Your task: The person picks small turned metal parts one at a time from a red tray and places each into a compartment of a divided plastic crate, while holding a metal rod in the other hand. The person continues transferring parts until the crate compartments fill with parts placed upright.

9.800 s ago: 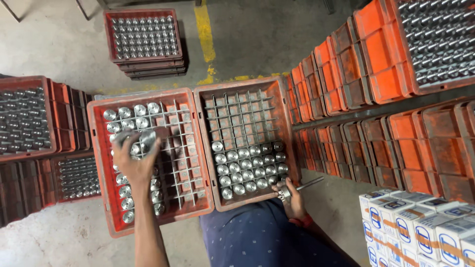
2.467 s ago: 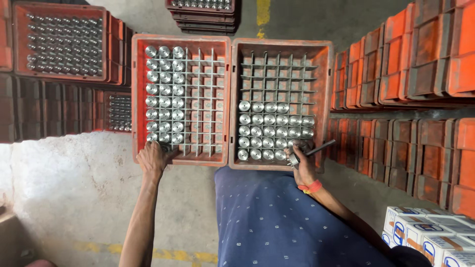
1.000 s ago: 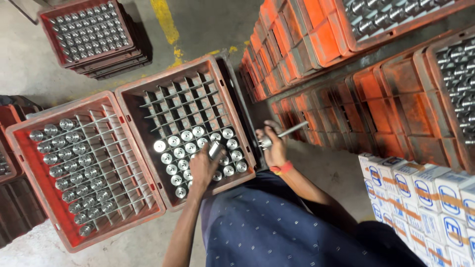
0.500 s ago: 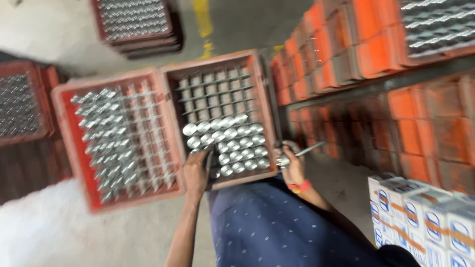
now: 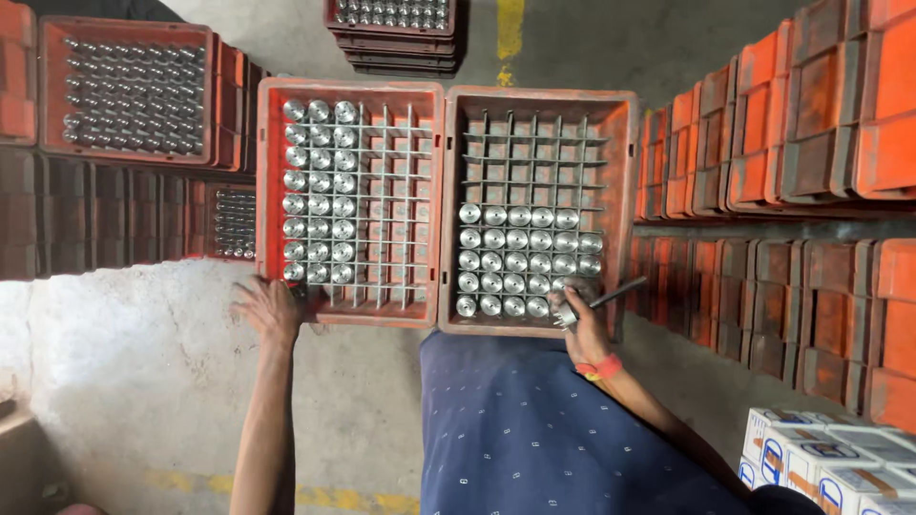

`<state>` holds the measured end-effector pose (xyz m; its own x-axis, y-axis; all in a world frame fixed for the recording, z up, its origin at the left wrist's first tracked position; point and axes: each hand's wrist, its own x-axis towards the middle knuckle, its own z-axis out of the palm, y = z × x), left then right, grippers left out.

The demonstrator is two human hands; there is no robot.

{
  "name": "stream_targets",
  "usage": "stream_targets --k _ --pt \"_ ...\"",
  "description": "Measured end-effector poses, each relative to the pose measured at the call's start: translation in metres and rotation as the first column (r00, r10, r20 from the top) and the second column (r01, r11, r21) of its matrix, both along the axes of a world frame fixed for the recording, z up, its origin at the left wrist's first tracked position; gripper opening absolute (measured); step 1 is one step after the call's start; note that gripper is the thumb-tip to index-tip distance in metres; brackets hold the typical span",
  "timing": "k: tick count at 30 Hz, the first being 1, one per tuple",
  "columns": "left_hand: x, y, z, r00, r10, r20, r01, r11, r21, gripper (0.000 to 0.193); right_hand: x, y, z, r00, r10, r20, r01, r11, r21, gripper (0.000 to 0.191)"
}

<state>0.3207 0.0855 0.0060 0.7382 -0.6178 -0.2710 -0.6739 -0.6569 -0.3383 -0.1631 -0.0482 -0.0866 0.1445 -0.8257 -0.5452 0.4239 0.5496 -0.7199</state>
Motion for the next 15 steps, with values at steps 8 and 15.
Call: stream_targets --k 8,15 --pt "0.009 0.072 0.091 0.938 -0.193 -0.289 -0.08 0.688 -0.721 0.045 0.012 0.014 0.005 0.999 0.041 -0.027 -0.041 0.999 0.031 0.017" --pt "-0.081 0.003 0.008 0.402 -0.37 -0.837 -0.879 0.101 -0.466 0.045 0.042 0.012 0.033 0.996 0.093 -0.011 -0.091 0.988 0.128 0.018"
